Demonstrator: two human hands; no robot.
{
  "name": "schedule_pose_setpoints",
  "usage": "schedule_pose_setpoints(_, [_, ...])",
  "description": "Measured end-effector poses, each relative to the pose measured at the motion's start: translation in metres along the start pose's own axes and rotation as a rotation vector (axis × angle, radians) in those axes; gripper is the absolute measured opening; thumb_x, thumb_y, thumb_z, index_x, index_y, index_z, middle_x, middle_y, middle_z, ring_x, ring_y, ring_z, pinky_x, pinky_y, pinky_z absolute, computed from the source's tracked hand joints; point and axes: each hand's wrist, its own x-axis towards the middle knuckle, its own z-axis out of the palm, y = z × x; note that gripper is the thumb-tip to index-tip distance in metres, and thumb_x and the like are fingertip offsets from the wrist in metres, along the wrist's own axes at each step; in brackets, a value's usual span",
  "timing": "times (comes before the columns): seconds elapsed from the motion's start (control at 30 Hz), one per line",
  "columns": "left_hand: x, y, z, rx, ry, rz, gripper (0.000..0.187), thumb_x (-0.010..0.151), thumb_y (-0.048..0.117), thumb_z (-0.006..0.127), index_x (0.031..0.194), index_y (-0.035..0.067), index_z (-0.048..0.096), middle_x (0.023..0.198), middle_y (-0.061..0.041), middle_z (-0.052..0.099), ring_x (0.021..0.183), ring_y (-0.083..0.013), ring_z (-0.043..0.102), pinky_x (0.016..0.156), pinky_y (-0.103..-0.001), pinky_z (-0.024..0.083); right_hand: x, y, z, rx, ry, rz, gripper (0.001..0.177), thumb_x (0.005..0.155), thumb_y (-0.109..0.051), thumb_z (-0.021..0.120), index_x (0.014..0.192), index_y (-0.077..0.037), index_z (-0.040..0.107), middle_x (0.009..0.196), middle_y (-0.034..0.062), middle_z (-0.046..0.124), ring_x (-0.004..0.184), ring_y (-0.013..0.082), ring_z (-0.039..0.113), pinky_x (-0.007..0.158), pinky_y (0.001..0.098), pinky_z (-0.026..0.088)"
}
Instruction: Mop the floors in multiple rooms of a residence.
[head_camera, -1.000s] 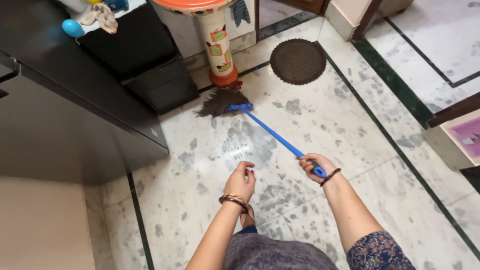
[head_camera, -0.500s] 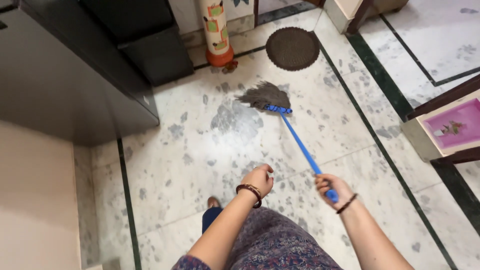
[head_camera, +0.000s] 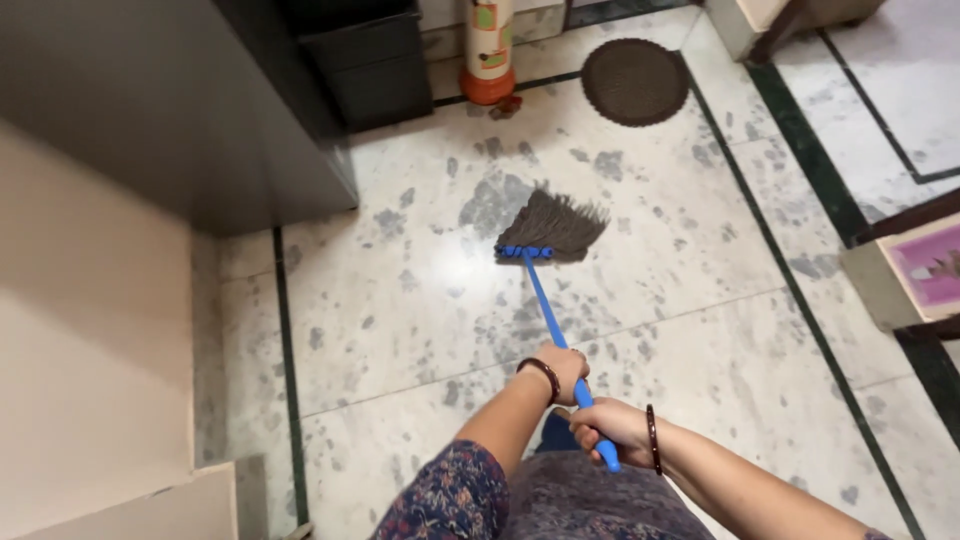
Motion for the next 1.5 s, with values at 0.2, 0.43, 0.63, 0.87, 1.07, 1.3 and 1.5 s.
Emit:
schedule_pose_setpoints(0.2, [-0.095,-0.047,0.047,-0.192,0.175,-0.241,0.027,0.079,0.039,0.067,0.087,0.016,0.078,0.106,-0.006,0.073,0.097,-0.0287,0.071,0.083,-0.045,0.058,0.058,0.020,0.072,-0.241,-0.051,0.100,0.018,0.095,-0.007,0.057,0.079,-0.011,0.050,0.059,-0.0041,0.051,0.049,0.0073,0.049,0.047,0.0296,0.046])
schedule_pose_setpoints(0.43, [-0.215,-0.115,0.059,-0.427,0.378,-0.498,0.013,0.076,0.028,0.071,0.079,0.016,0.076,0.103,-0.002,0.072,0.092,-0.0276,0.071,0.083,-0.040,0.058,0.139,0.016,0.177,-0.556,-0.104,0.089,0.017,0.088,-0.005,0.059,0.073,-0.008,0.052,0.058,0.0022,0.054,0.049,0.0131,0.053,0.047,0.0339,0.048])
schedule_pose_setpoints(0.63, [-0.303,-0.147,0.121,-0.557,0.585,-0.818,0.013,0.082,0.023,0.068,0.077,0.012,0.071,0.099,-0.005,0.070,0.087,-0.0319,0.069,0.081,-0.042,0.057,0.169,0.035,0.280,-0.918,-0.147,0.163,0.013,0.086,-0.005,0.059,0.074,-0.004,0.056,0.062,0.0063,0.059,0.053,0.0165,0.058,0.050,0.0369,0.054])
schedule_pose_setpoints(0.87, [-0.371,-0.097,0.165,-0.650,0.746,-1.024,0.013,0.079,0.019,0.069,0.071,0.009,0.068,0.092,-0.009,0.068,0.082,-0.0336,0.069,0.076,-0.042,0.058,0.154,0.083,0.322,-1.167,-0.221,0.214,0.011,0.089,-0.010,0.062,0.085,-0.001,0.059,0.064,0.0088,0.062,0.053,0.0203,0.063,0.051,0.0412,0.058])
schedule_pose_setpoints(1.07, [-0.334,-0.044,0.183,-0.710,0.838,-1.156,0.014,0.080,0.022,0.071,0.071,0.010,0.069,0.093,-0.010,0.068,0.081,-0.0355,0.069,0.073,-0.044,0.056,0.139,0.080,0.280,-1.008,-0.259,0.368,0.019,0.092,-0.019,0.068,0.085,-0.004,0.059,0.065,0.0092,0.060,0.050,0.0209,0.061,0.048,0.0363,0.055])
schedule_pose_setpoints(1.3, [-0.221,-0.030,0.142,-1.041,1.104,-1.302,0.018,0.084,0.014,0.064,0.072,0.004,0.056,0.091,-0.011,0.063,0.073,-0.0325,0.063,0.066,-0.042,0.052,0.149,0.007,0.193,-0.709,-0.290,0.454,0.029,0.099,-0.022,0.067,0.074,-0.011,0.056,0.060,-0.0048,0.054,0.044,0.0026,0.046,0.041,0.0196,0.041])
schedule_pose_setpoints(1.5, [-0.068,-0.048,0.107,-1.673,1.543,-0.989,0.010,0.089,0.005,0.051,0.079,0.004,0.050,0.085,-0.008,0.054,0.068,-0.0207,0.059,0.060,-0.035,0.053,0.113,-0.094,0.089,-0.521,-0.280,0.431,0.023,0.101,-0.022,0.062,0.081,-0.011,0.057,0.059,-0.0074,0.049,0.043,0.0011,0.043,0.038,0.0178,0.036])
